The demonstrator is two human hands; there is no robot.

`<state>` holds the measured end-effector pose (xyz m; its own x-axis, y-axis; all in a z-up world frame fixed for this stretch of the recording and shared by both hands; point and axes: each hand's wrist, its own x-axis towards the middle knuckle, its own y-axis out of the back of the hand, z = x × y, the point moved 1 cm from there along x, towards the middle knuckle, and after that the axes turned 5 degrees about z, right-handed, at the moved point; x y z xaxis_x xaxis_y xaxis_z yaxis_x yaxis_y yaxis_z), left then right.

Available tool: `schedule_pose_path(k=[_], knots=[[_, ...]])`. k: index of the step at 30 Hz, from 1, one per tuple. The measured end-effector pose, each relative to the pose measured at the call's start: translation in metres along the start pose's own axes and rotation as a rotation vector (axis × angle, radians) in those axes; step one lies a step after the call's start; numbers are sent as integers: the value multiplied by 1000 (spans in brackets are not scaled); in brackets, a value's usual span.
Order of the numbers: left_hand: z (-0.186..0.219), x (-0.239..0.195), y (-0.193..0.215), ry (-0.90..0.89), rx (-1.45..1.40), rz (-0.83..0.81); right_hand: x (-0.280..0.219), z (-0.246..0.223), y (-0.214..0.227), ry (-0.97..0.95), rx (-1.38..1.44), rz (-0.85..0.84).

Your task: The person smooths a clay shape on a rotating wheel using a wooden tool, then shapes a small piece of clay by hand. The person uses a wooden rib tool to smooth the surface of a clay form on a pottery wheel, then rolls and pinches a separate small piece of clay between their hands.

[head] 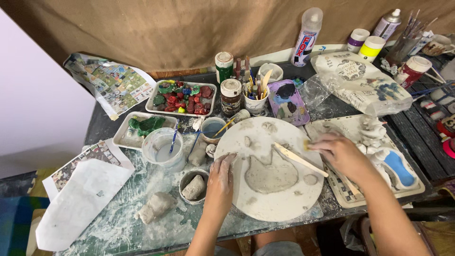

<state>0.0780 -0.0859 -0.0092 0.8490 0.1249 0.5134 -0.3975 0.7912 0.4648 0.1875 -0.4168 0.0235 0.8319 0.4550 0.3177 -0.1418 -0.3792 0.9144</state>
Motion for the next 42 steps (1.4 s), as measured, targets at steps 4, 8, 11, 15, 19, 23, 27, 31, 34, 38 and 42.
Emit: schedule_pose_path(k=[4, 8, 11, 15, 19, 23, 27, 31, 34, 38, 42], knots=[[0, -2, -2, -7, 12, -5, 4, 7, 9, -72, -17, 2], [1, 0, 0, -6, 18, -14, 24, -6, -20, -18, 49, 36], [1, 2, 1, -49, 17, -9, 18, -2, -17, 60, -43, 12], [3, 5, 4, -43, 12, -24, 17, -17, 14, -78, 43, 48], [11, 13, 2, -59, 61, -43, 17, -42, 34, -79, 237, 106], [17, 27, -2, -95, 80, -68, -6, -43, 42, -180, 384, -163], [20, 39, -8, -82, 103, -150, -32, -36, 41, -379, 334, -202], [22, 41, -8, -69, 82, -177, -46, -24, 38, -395, 364, -45], [21, 35, -3, -32, 16, -185, -53, -16, 34, -405, 462, 57], [20, 10, 4, -4, -76, -127, -75, -17, 33, -527, 546, 197], [15, -13, -1, -46, -2, 12, -82, -46, 23, -590, 586, 213]])
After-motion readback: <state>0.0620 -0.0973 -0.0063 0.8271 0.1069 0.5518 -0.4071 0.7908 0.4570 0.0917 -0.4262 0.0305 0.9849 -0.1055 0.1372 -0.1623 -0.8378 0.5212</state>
